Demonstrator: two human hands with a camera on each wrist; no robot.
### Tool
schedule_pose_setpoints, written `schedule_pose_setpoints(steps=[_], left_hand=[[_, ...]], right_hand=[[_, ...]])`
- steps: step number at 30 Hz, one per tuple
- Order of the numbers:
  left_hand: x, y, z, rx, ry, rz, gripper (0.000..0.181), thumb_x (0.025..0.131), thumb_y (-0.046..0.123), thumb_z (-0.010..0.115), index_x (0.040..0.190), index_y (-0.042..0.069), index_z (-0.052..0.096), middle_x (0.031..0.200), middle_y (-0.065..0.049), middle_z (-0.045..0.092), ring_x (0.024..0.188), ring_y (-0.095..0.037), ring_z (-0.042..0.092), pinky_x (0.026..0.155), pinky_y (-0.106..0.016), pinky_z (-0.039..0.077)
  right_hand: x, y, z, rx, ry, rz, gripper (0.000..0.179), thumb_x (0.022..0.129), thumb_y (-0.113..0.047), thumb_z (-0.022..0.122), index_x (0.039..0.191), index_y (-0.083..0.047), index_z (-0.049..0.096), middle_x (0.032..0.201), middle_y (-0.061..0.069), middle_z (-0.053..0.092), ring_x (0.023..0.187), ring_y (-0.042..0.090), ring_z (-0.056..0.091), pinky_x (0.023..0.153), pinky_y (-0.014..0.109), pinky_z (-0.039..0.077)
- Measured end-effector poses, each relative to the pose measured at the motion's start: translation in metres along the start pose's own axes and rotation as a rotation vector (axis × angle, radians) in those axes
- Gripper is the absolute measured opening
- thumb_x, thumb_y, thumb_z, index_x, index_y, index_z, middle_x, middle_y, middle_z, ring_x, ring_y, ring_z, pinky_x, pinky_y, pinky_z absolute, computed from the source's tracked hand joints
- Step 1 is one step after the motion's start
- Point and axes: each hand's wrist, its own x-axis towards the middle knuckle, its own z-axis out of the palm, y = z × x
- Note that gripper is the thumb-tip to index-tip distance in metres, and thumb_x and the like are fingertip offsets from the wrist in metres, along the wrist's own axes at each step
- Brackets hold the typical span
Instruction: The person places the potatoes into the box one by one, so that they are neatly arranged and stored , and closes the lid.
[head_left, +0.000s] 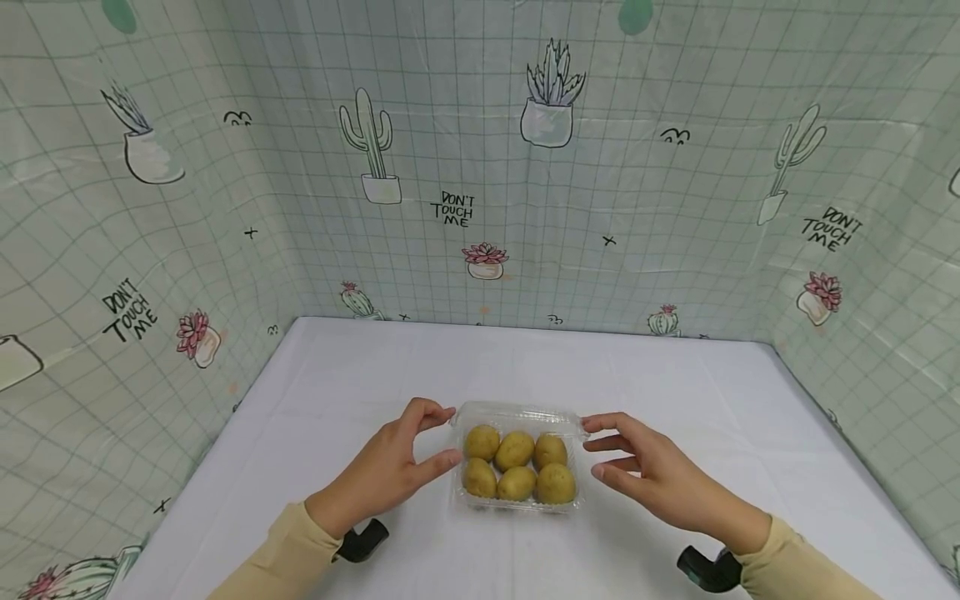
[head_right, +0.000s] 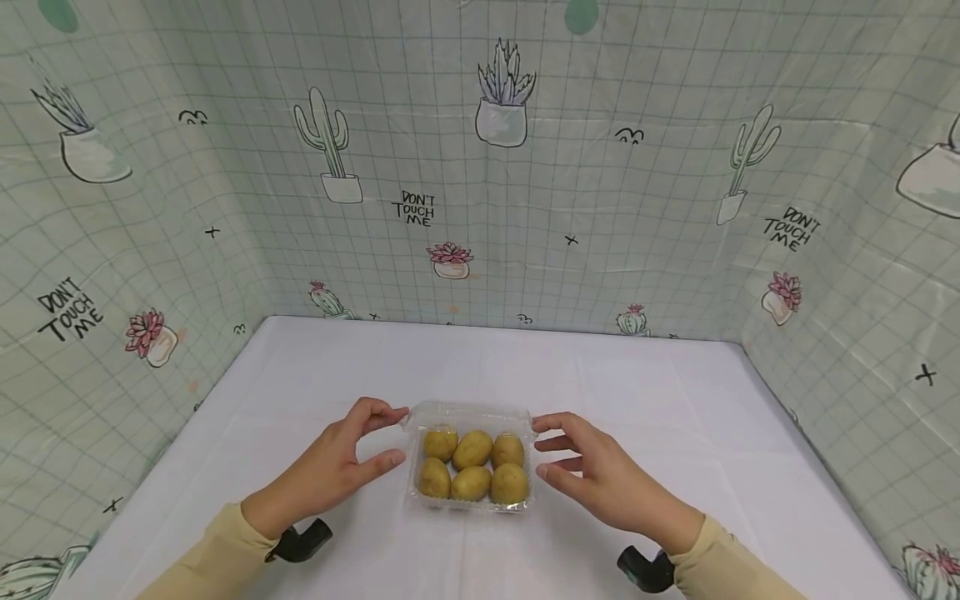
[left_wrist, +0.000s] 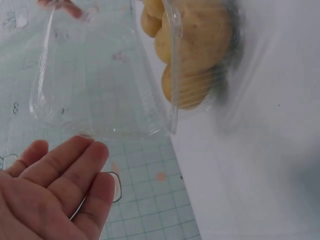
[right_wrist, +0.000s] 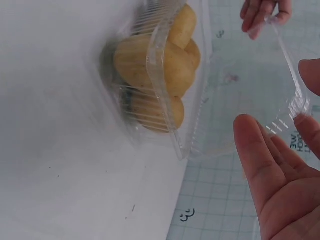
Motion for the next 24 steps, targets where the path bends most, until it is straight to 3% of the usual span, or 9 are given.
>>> schedule_pose_setpoints(steps=[8,13,19,24], left_hand=[[0.000,-0.003,0.004,0.048,-0.044,-0.040,0.056,0.097,0.050,0.062,0.137,0.011,0.054,0.144,-0.002,0.054,0.132,-0.026,0.049,0.105,-0.054,0.040],[-0.001,-0.003,0.005,0.060,-0.049,-0.050,0.051,0.098,0.047,0.062,0.133,0.011,0.056,0.141,-0.001,0.057,0.130,-0.026,0.051,0.103,-0.053,0.043],[-0.001,-0.004,0.009,0.090,-0.045,-0.055,0.050,0.099,0.048,0.059,0.133,0.011,0.058,0.133,-0.006,0.061,0.122,-0.027,0.058,0.096,-0.051,0.049],[0.000,-0.006,0.015,0.117,-0.047,-0.085,0.054,0.099,0.048,0.058,0.137,0.010,0.057,0.133,-0.008,0.061,0.116,-0.025,0.061,0.087,-0.048,0.053]], right_hand=[[-0.003,0.004,0.003,-0.030,-0.020,-0.099,0.027,0.099,-0.009,0.064,0.124,-0.016,0.058,0.139,0.015,0.051,0.118,0.020,0.060,0.085,0.033,0.057],[-0.004,0.007,0.003,-0.056,-0.024,-0.038,0.018,0.101,-0.015,0.061,0.119,-0.017,0.060,0.138,0.014,0.052,0.114,0.021,0.063,0.083,0.032,0.057],[-0.002,0.011,0.010,-0.088,0.029,-0.001,0.010,0.101,-0.016,0.062,0.110,-0.022,0.061,0.130,0.007,0.057,0.109,0.018,0.064,0.078,0.032,0.058],[-0.002,0.013,0.016,-0.103,0.042,0.045,0.005,0.100,-0.021,0.064,0.104,-0.019,0.061,0.128,0.009,0.058,0.106,0.017,0.064,0.078,0.032,0.057]])
